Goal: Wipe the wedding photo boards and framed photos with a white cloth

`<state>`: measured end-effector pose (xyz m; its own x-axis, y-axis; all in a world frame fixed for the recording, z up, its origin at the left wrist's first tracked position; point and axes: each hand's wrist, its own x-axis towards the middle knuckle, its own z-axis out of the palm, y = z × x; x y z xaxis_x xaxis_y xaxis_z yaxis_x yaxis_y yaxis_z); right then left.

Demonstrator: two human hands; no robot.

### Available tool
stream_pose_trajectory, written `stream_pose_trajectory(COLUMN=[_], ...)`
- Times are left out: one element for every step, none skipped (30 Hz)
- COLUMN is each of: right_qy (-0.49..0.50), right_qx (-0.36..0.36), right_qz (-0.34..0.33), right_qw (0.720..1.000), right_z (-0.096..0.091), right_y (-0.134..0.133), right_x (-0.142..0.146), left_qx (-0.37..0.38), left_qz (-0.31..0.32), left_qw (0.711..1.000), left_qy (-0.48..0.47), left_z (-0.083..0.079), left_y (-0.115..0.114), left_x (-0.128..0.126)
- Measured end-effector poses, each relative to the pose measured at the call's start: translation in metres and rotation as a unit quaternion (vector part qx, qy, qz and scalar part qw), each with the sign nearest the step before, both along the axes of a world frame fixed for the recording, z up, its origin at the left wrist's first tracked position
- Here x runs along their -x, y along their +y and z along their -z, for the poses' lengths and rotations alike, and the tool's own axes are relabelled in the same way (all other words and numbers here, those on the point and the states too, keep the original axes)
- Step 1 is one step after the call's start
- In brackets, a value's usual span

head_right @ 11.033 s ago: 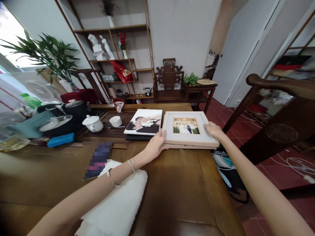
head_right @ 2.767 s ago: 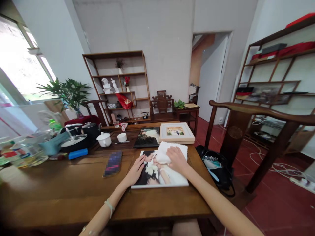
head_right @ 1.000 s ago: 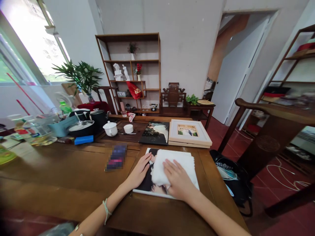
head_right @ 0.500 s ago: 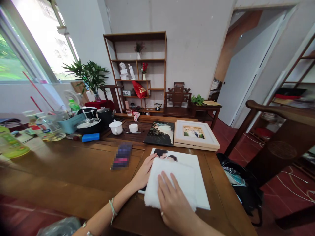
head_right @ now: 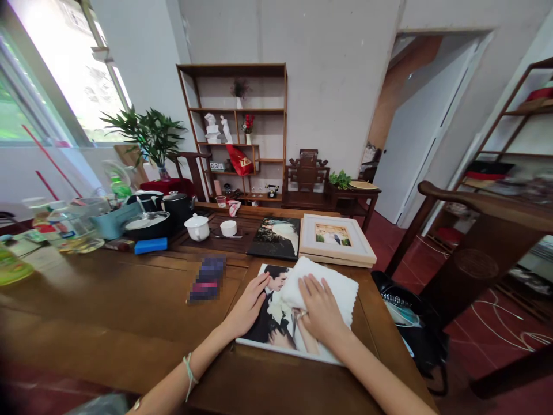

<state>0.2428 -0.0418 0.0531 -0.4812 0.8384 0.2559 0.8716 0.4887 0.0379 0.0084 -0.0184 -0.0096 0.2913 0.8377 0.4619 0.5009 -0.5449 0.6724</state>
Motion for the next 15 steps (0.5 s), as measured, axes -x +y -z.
stream_pose_trajectory(right_qy=[-0.004, -0.007, -0.011, -0.014, -0.018, -0.021, -0.024, -0.027, -0.029, -0.031, -0.031, -0.029, -0.026, -0.023, -0.019], right_qx=[-0.005, -0.013, -0.023, -0.037, -0.054, -0.073, -0.098, -0.119, -0.14, -0.154, -0.159, -0.154, -0.141, -0.126, -0.113], right_qz=[0.014, 0.022, 0.023, 0.015, -0.001, -0.025, -0.062, -0.094, -0.117, -0.134, -0.144, -0.148, -0.149, -0.148, -0.143], right_qw=[1.0, 1.0, 0.999, 0.999, 0.998, 0.997, 0.993, 0.988, 0.983, 0.978, 0.976, 0.977, 0.978, 0.981, 0.983], right_z=[-0.001, 0.0, 0.002, 0.005, 0.008, 0.012, 0.015, 0.018, 0.019, 0.019, 0.018, 0.017, 0.016, 0.015, 0.016], right_y=[0.003, 0.002, -0.002, -0.009, -0.019, -0.03, -0.042, -0.054, -0.063, -0.071, -0.076, -0.079, -0.08, -0.081, -0.081], right_x=[0.001, 0.004, 0.01, 0.016, 0.024, 0.032, 0.039, 0.046, 0.05, 0.053, 0.052, 0.05, 0.045, 0.038, 0.029], left_qx=[-0.003, -0.004, -0.004, -0.002, -0.001, -0.001, -0.002, -0.004, -0.007, -0.008, -0.008, -0.006, -0.004, 0.0, 0.005], left_qz=[0.001, 0.0, -0.002, -0.004, -0.006, -0.006, -0.003, 0.003, 0.011, 0.018, 0.022, 0.022, 0.018, 0.012, 0.006], left_qw=[1.0, 1.0, 1.0, 1.0, 1.0, 1.0, 1.0, 1.0, 0.999, 0.999, 0.999, 0.999, 0.999, 1.0, 1.0], left_qy=[0.001, -0.001, -0.004, -0.008, -0.012, -0.017, -0.022, -0.027, -0.032, -0.037, -0.039, -0.038, -0.035, -0.029, -0.023], left_z=[0.0, 0.0, 0.0, 0.0, 0.0, 0.001, 0.001, 0.002, 0.002, 0.001, 0.001, 0.0, -0.001, -0.002, -0.003], left_y=[0.0, 0.0, 0.0, 0.0, 0.0, 0.0, 0.0, 0.001, 0.001, 0.001, 0.0, 0.0, 0.0, -0.001, -0.001], left_x=[0.0, 0.0, 0.0, 0.0, 0.0, 0.001, 0.001, 0.002, 0.003, 0.003, 0.003, 0.003, 0.003, 0.003, 0.002])
